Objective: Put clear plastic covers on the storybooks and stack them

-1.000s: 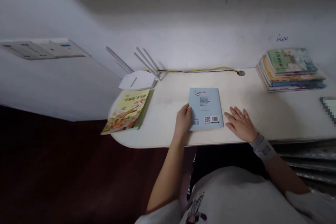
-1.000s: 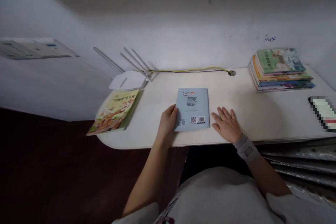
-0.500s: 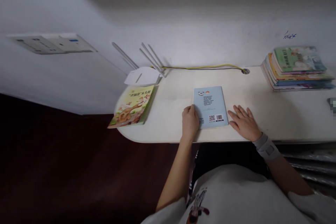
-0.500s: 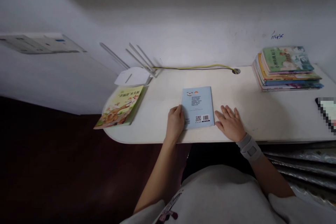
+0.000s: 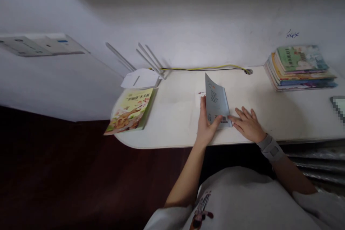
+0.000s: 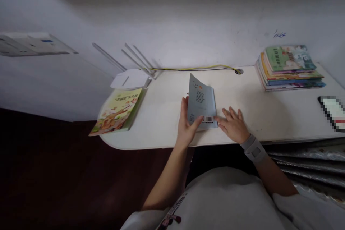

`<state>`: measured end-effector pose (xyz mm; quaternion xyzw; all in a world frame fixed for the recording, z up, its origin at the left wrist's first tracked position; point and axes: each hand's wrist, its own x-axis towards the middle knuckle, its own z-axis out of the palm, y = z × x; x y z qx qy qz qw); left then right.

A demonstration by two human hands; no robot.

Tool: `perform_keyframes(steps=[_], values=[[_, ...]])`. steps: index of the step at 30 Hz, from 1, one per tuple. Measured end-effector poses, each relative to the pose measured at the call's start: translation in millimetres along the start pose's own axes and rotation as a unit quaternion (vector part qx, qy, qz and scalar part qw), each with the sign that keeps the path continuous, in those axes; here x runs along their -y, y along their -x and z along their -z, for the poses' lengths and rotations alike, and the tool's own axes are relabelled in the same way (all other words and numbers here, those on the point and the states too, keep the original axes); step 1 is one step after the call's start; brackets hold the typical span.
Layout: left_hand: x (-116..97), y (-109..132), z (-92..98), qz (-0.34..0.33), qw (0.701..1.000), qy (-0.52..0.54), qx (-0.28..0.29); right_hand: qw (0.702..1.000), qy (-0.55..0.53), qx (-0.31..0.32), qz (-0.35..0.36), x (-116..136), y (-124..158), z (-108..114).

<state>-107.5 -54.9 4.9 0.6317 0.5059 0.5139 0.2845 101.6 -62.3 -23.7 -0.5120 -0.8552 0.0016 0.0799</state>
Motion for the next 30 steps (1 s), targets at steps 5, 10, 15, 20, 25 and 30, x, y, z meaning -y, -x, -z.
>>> perform_keyframes(steps=[5, 10, 15, 20, 25, 30], values=[[5, 5, -36.4, -0.164, 0.982, -0.092, 0.021, 0.998, -0.016, -0.021, -0.05, -18, 5, 1], [4, -1, -48.4, -0.268, 0.92, -0.251, 0.137, 0.986, 0.002, -0.073, -0.149, -54, 18, -3], [-16, -3, -65.2, -0.25, 0.863, -0.373, 0.229, 0.988, 0.008, -0.048, -0.145, -62, 22, -5], [-28, -3, -87.2, -0.233, 0.841, -0.407, 0.27, 0.988, -0.004, -0.033, -0.149, -59, 20, 0], [-22, 1, -100.3, -0.206, 0.848, -0.408, 0.269, 0.988, -0.023, -0.039, -0.147, -62, 20, -2], [-18, 2, -102.0, -0.204, 0.844, -0.413, 0.276, 0.987, -0.038, -0.057, -0.148, -64, 21, -6]])
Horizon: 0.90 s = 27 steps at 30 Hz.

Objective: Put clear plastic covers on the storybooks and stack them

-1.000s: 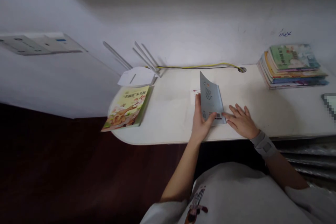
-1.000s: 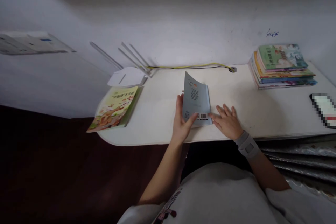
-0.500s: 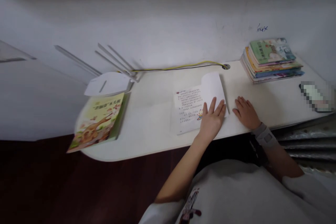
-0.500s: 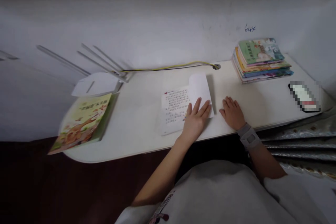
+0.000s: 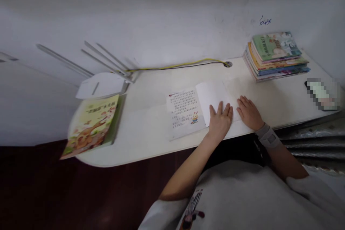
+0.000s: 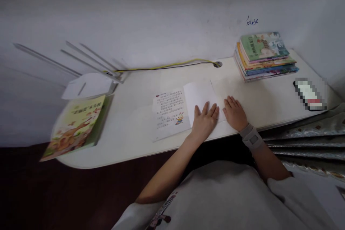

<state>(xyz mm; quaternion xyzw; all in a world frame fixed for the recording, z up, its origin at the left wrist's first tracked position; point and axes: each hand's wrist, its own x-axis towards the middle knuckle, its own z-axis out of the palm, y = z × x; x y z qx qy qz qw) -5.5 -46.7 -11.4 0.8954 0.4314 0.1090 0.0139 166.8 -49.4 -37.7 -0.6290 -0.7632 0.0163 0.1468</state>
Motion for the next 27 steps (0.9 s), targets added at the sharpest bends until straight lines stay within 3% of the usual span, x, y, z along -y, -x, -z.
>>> perform_keyframes(steps=[16, 21, 27], values=[[-6, -9, 9.7, -0.018, 0.997, -0.036, 0.07, 0.999, -0.037, -0.003, 0.0, -3, -1, 0], [-9, -3, 14.1, -0.055, 0.991, -0.06, 0.102, 0.998, -0.061, -0.025, 0.001, -6, -2, -2], [-7, 3, 7.4, -0.08, 0.991, -0.064, 0.087, 0.996, -0.078, -0.046, 0.007, -8, -3, -3]])
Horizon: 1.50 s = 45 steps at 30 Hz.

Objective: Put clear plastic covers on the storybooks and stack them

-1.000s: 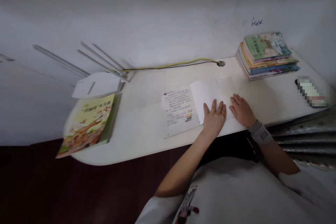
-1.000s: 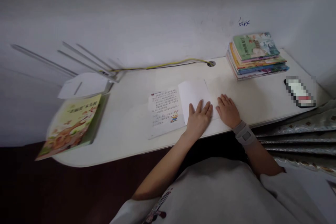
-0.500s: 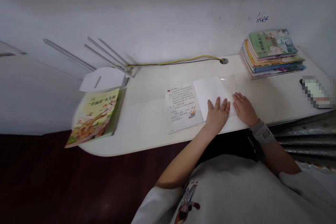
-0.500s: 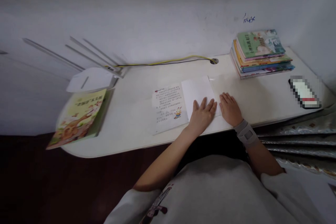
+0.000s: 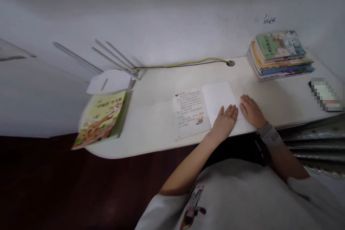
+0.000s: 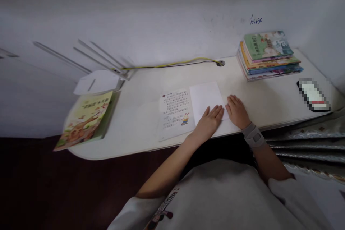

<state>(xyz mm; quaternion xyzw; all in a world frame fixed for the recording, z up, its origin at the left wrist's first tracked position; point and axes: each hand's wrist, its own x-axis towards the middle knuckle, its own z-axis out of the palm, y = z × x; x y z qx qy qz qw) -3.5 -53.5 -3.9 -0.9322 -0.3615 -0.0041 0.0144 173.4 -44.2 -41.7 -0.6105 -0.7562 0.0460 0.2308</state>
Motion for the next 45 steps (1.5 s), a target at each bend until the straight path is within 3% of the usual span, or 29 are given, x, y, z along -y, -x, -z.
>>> perform_keyframes(steps=[7, 17, 20, 22, 24, 26, 28, 33, 40, 45], values=[[2, 2, -11.0, 0.014, 0.999, -0.012, -0.052, 1.0, 0.008, 0.012, -0.003, 2, 0, 1], [10, -6, -9.9, -0.088, 0.995, 0.006, -0.045, 0.999, 0.028, 0.02, 0.004, 1, 1, 0], [13, -2, -6.1, -0.09, 0.994, 0.026, -0.048, 0.999, 0.034, 0.018, 0.012, 0, 2, 1], [16, 5, -1.2, -0.053, 0.996, 0.035, -0.057, 0.999, 0.035, 0.014, 0.017, 0, 2, 0], [21, 13, 3.3, 0.035, 0.997, 0.037, -0.053, 0.999, 0.036, 0.012, 0.018, 0, 3, 0], [26, 18, 5.7, 0.128, 0.991, 0.041, -0.025, 0.999, 0.038, 0.008, 0.018, 0, 3, -1], [29, 19, 5.5, 0.166, 0.985, 0.045, 0.01, 0.999, 0.038, 0.005, 0.018, -1, 3, -1], [26, 12, 0.7, 0.144, 0.988, 0.035, 0.041, 0.999, 0.046, 0.015, 0.014, 1, 2, 1], [21, 7, -4.3, 0.118, 0.992, 0.053, 0.015, 0.997, 0.061, 0.035, 0.01, 5, 4, 4], [41, 6, -1.9, 0.034, 0.991, 0.132, -0.006, 0.998, 0.05, 0.027, 0.017, 2, 4, 3]])
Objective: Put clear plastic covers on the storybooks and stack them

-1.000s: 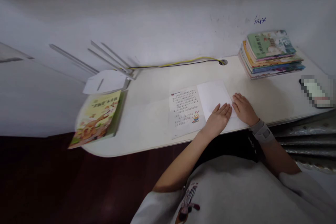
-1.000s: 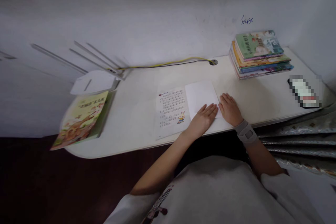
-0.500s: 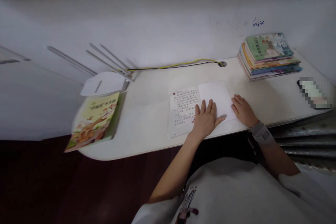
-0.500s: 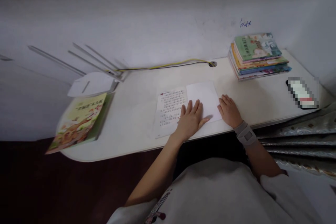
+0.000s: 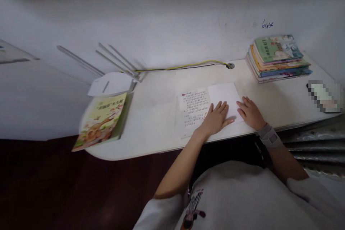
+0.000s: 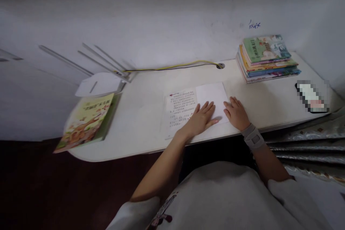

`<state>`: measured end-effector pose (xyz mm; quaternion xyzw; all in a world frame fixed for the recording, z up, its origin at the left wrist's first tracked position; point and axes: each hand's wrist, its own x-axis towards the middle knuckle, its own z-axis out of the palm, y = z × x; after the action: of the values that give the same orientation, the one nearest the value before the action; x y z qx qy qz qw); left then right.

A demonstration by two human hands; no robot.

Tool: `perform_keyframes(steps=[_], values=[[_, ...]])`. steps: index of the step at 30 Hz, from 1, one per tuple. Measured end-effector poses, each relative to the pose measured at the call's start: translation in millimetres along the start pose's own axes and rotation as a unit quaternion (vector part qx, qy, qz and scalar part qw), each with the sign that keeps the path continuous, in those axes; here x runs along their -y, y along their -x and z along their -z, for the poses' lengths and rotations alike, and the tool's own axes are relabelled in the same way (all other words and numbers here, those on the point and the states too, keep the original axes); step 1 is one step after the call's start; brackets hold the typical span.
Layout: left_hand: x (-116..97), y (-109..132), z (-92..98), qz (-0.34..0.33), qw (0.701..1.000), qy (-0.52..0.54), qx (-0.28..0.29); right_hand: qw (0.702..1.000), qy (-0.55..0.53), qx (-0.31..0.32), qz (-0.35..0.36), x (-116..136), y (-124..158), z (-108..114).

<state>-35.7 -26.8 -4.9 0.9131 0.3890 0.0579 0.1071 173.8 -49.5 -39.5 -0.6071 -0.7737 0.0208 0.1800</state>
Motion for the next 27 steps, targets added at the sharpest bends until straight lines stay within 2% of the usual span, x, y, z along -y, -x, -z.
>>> perform_keyframes(steps=[2, 4, 6, 8, 10, 13, 15, 18, 27], values=[[19, 7, 4.6, 0.026, 0.998, 0.025, -0.052, 1.0, 0.0, -0.006, 0.004, -1, 1, -1], [43, 20, 6.8, 0.113, 0.984, 0.029, -0.135, 1.0, 0.008, -0.016, 0.005, 1, 2, 0], [68, 36, 5.3, 0.201, 0.96, 0.037, -0.19, 0.999, 0.026, -0.026, 0.001, 5, 3, 2], [88, 53, 0.7, 0.244, 0.948, 0.059, -0.198, 0.998, 0.048, -0.029, 0.008, 12, 2, 5], [101, 64, -5.4, 0.248, 0.947, 0.075, -0.191, 0.997, 0.059, -0.013, 0.046, 21, -2, 9], [107, 70, -13.0, 0.226, 0.951, 0.078, -0.195, 0.988, 0.052, 0.041, 0.137, 36, -11, 11], [107, 70, -15.5, 0.21, 0.955, 0.073, -0.196, 0.982, 0.051, 0.075, 0.166, 44, -16, 11], [107, 70, -16.2, 0.203, 0.957, 0.073, -0.194, 0.98, 0.061, 0.099, 0.161, 50, -20, 8], [107, 72, -13.6, 0.217, 0.949, 0.102, -0.204, 0.982, 0.055, 0.109, 0.143, 47, -15, 7]])
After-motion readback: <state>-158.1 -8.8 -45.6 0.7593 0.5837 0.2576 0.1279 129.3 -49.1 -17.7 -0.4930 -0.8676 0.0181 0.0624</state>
